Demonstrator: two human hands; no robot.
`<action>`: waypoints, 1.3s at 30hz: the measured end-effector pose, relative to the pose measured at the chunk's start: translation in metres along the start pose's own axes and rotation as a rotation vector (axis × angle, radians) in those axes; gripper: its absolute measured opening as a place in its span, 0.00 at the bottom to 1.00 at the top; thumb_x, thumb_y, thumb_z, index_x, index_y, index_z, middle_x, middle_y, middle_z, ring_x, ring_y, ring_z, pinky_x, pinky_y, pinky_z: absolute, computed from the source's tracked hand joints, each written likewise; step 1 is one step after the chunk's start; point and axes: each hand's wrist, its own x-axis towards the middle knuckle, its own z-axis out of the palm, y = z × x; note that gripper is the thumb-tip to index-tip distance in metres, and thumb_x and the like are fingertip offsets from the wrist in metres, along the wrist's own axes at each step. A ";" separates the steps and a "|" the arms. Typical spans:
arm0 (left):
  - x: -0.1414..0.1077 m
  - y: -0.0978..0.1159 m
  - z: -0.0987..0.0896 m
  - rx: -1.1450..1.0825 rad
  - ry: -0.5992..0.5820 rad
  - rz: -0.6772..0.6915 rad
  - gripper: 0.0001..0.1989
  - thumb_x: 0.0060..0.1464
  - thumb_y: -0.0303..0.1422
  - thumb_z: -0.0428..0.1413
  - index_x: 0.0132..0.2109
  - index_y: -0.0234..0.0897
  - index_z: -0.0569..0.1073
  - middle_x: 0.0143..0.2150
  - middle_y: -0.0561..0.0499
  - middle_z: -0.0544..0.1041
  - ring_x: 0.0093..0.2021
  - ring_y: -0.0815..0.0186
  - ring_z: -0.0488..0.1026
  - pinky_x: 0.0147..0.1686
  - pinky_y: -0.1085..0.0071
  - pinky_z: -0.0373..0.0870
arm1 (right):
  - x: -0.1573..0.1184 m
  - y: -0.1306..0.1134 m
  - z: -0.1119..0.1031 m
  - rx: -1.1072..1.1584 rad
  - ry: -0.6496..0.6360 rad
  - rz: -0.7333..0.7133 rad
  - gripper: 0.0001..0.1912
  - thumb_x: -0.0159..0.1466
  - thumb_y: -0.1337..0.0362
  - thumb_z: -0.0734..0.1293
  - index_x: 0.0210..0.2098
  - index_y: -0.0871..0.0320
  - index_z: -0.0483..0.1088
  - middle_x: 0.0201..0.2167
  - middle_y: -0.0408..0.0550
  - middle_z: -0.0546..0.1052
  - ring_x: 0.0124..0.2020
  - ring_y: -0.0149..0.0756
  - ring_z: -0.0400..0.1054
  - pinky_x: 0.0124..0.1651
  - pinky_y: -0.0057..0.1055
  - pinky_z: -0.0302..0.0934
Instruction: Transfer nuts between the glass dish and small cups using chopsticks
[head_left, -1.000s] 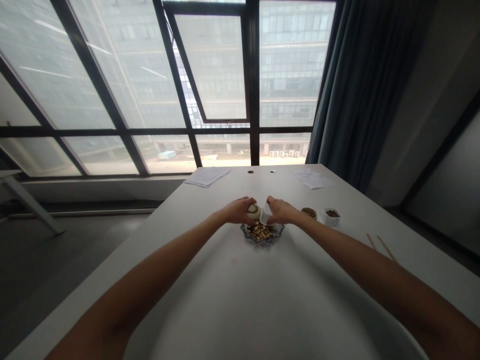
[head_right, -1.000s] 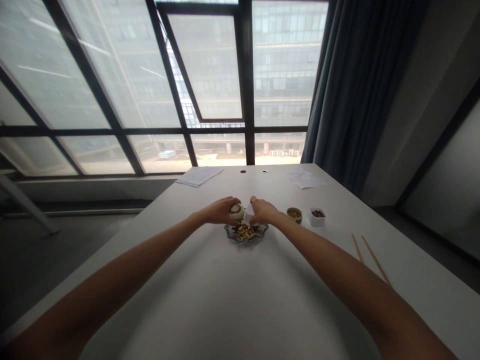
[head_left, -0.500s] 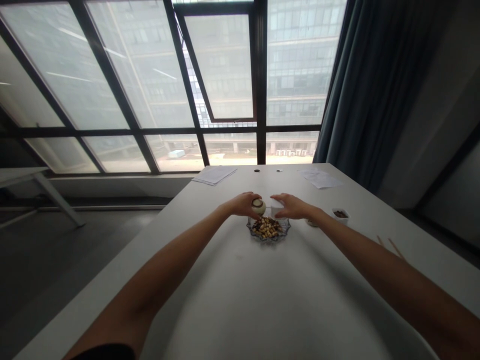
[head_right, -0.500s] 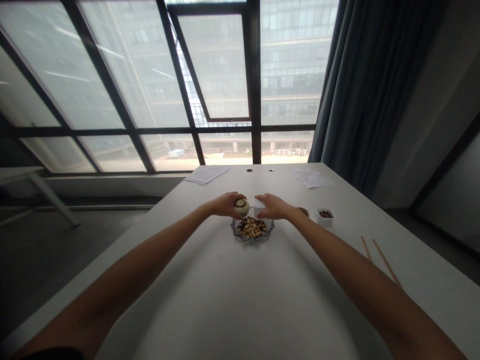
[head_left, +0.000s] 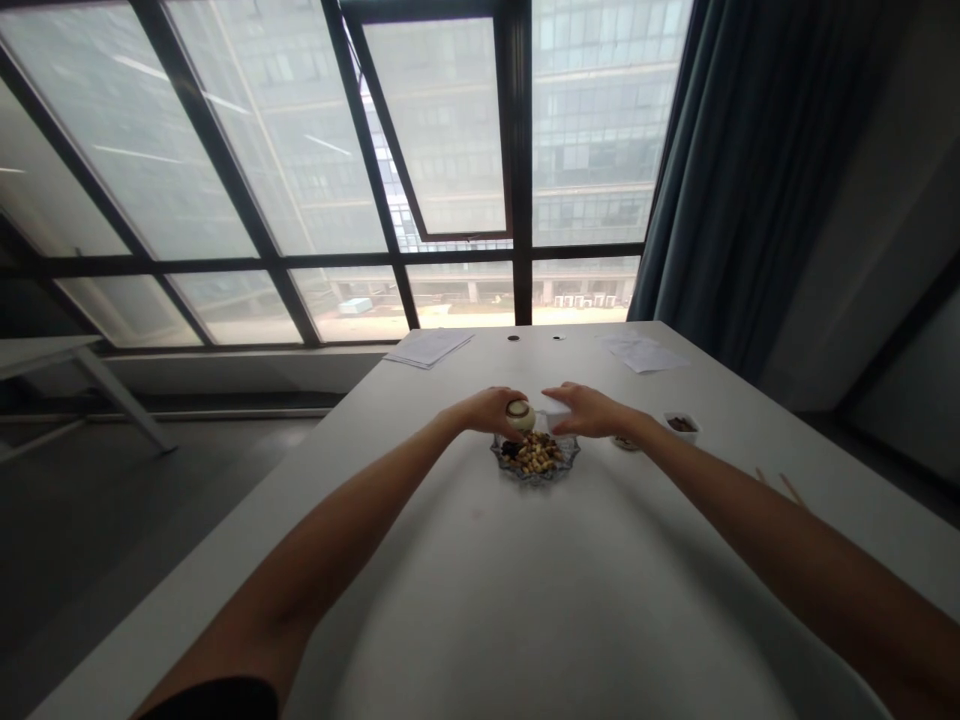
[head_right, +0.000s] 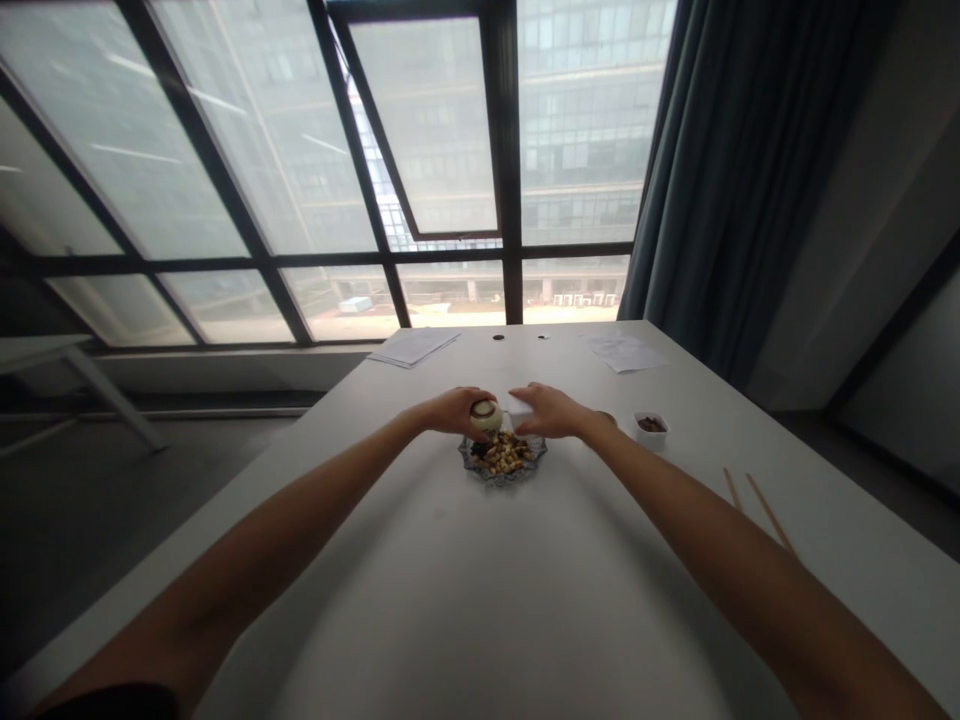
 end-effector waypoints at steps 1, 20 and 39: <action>0.000 0.000 0.000 -0.008 0.007 -0.005 0.18 0.64 0.39 0.58 0.57 0.36 0.71 0.56 0.43 0.73 0.51 0.56 0.74 0.49 0.53 0.74 | -0.001 0.001 0.000 0.005 0.012 0.006 0.39 0.56 0.58 0.76 0.65 0.61 0.67 0.52 0.60 0.75 0.50 0.51 0.71 0.52 0.39 0.63; -0.055 -0.016 0.012 -0.758 0.194 -0.003 0.23 0.63 0.39 0.59 0.61 0.38 0.66 0.56 0.43 0.72 0.49 0.56 0.75 0.45 0.56 0.76 | -0.038 0.027 0.001 0.749 0.510 0.238 0.30 0.61 0.44 0.68 0.56 0.54 0.70 0.45 0.51 0.78 0.37 0.40 0.72 0.34 0.34 0.67; -0.060 0.020 0.009 -0.668 0.257 -0.204 0.28 0.58 0.53 0.56 0.56 0.38 0.65 0.41 0.47 0.76 0.34 0.61 0.76 0.29 0.67 0.72 | -0.062 0.003 0.005 0.700 0.721 0.342 0.31 0.55 0.45 0.73 0.52 0.56 0.74 0.45 0.51 0.78 0.45 0.47 0.72 0.47 0.42 0.68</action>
